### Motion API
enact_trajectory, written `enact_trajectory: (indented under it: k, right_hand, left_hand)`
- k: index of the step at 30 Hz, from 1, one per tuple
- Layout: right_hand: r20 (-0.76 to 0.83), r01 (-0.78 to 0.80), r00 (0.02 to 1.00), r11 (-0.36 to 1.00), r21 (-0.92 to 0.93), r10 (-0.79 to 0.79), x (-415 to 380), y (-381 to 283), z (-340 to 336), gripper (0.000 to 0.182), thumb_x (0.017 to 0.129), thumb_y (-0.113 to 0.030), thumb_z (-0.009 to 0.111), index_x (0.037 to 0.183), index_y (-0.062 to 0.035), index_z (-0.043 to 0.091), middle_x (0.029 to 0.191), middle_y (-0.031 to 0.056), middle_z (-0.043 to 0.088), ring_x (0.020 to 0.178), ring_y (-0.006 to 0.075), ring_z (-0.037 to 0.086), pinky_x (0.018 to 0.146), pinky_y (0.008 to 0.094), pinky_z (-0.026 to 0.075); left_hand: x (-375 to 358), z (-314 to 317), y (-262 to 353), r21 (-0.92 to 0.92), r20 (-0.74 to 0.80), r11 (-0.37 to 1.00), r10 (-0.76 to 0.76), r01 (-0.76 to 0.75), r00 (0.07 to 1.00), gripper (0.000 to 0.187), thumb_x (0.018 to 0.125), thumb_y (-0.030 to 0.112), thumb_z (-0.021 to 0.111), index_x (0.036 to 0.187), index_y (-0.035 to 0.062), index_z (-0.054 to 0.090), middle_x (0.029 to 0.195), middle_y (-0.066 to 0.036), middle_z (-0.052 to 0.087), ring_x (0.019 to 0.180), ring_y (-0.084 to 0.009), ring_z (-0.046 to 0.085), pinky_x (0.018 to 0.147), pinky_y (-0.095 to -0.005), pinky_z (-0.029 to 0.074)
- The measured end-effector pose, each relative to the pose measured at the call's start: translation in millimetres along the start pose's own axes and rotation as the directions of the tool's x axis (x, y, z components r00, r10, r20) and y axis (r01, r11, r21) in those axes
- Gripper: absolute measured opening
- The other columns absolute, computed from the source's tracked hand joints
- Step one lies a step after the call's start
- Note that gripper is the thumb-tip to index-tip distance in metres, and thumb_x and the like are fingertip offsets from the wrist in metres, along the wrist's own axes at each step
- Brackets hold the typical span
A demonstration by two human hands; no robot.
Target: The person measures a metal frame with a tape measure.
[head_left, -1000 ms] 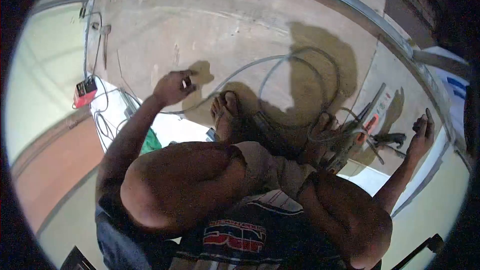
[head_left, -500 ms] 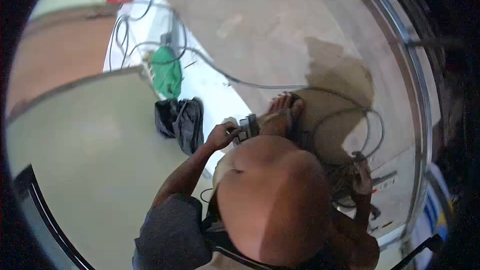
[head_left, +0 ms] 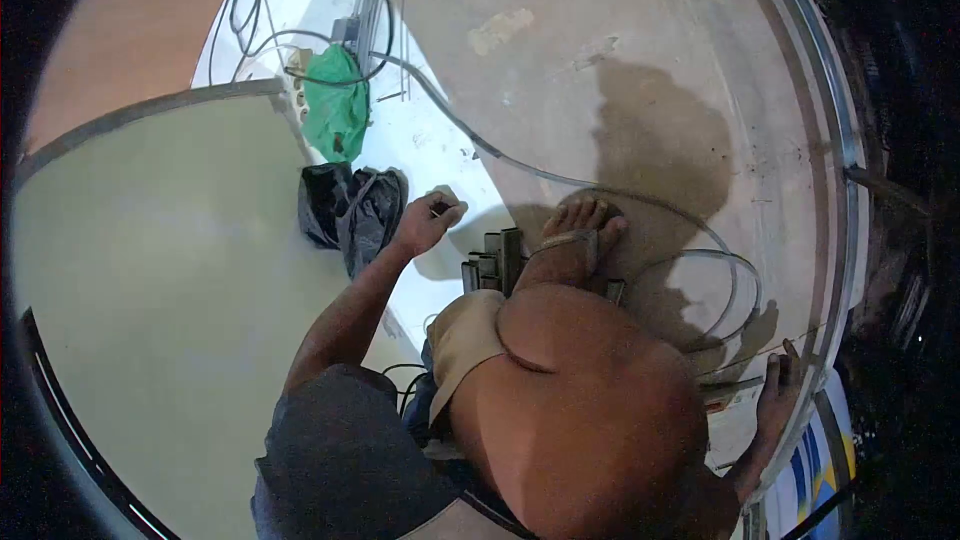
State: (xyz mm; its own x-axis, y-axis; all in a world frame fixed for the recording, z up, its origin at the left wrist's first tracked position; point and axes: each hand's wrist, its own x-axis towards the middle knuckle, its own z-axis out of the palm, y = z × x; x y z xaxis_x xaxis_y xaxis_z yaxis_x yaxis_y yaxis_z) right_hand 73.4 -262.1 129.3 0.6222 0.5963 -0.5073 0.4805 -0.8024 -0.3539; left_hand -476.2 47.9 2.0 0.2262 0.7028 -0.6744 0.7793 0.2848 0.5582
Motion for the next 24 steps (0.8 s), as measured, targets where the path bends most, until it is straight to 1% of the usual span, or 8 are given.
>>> enact_trajectory:
  k: [3,8,13,15,16,18,19,24]
  right_hand:
    - [0.043,-0.027,0.999,0.98,0.196,0.019,-4,19,18,0.032,0.097,-0.016,0.055,0.127,-0.0061,0.058,0.098,0.0102,0.065,0.083,0.0166,0.059,0.073,0.0304,0.05]
    - [0.088,-0.138,0.989,0.945,0.296,0.117,-30,51,46,0.04,0.095,-0.028,0.062,0.125,-0.0026,0.058,0.093,0.0059,0.061,0.087,0.0148,0.056,0.08,0.0291,0.046]
    - [-0.093,-0.097,0.986,0.929,0.358,0.139,-66,107,68,0.04,0.096,-0.031,0.059,0.124,-0.0022,0.059,0.099,0.0091,0.065,0.09,0.0164,0.058,0.083,0.0308,0.047]
    - [-0.139,-0.241,0.922,0.817,0.525,0.361,-91,77,50,0.036,0.096,-0.029,0.059,0.12,-0.0013,0.06,0.103,0.0131,0.066,0.093,0.017,0.059,0.082,0.032,0.047]
    - [-0.217,-0.318,0.889,0.885,0.341,0.403,-104,98,56,0.034,0.096,-0.026,0.06,0.119,-0.0009,0.06,0.102,0.014,0.066,0.091,0.0172,0.06,0.081,0.0315,0.048]
    - [-0.397,-0.264,0.793,0.847,0.462,0.463,-129,106,61,0.027,0.096,-0.019,0.058,0.114,0.0004,0.062,0.09,0.0114,0.065,0.077,0.0157,0.058,0.071,0.0307,0.047]
    - [-0.438,-0.247,0.729,0.798,0.549,0.527,-142,111,63,0.025,0.097,-0.017,0.057,0.112,0.0019,0.063,0.087,0.0097,0.064,0.073,0.0143,0.055,0.066,0.0302,0.046]
    - [-0.475,-0.395,0.448,0.644,0.655,0.757,-238,125,92,0.029,0.094,-0.02,0.06,0.115,0.001,0.062,0.101,0.0215,0.068,0.085,0.0217,0.067,0.077,0.0341,0.052]
  left_hand:
    - [9,20,-14,0.17,0.131,0.985,-0.001,-0.022,0.991,0.04,0.086,0.039,0.068,0.096,-0.0001,0.067,0.087,-0.018,0.068,0.082,-0.0284,0.066,0.078,-0.0397,0.051]
    - [3,47,-37,0.204,0.279,0.966,0.101,-0.162,0.955,0.034,0.086,0.021,0.071,0.107,0.0008,0.054,0.097,-0.015,0.066,0.086,-0.0228,0.066,0.075,-0.0373,0.053]
    - [27,36,-60,-0.119,0.36,0.992,0.019,0.026,0.933,0.029,0.087,0.022,0.069,0.103,-0.0003,0.06,0.091,-0.014,0.067,0.079,-0.0212,0.065,0.072,-0.0353,0.053]
    - [15,21,45,0.199,0.379,0.975,0.019,-0.102,0.925,0.027,0.088,0.021,0.068,0.1,-0.0023,0.062,0.089,-0.012,0.067,0.075,-0.017,0.062,0.069,-0.033,0.051]
    - [13,15,102,0.367,0.416,0.911,0.021,-0.189,0.909,0.027,0.089,0.021,0.068,0.099,-0.0032,0.063,0.088,-0.01,0.067,0.074,-0.0149,0.06,0.068,-0.0319,0.05]
    - [21,27,162,-0.014,0.456,0.971,0.218,-0.238,0.863,0.019,0.088,0.017,0.067,0.097,-0.0003,0.064,0.083,-0.005,0.066,0.071,-0.0133,0.058,0.065,-0.0294,0.048]
    - [52,14,150,0.111,0.414,0.985,0.072,-0.129,0.907,0.015,0.088,0.017,0.068,0.094,0.0032,0.063,0.08,-0.003,0.065,0.069,-0.0121,0.057,0.063,-0.0271,0.046]
    - [80,54,277,0.246,0.646,0.82,0.26,-0.518,0.718,0.017,0.09,0.019,0.069,0.095,0.0057,0.06,0.075,0.001,0.058,0.069,-0.0096,0.054,0.063,-0.025,0.045]
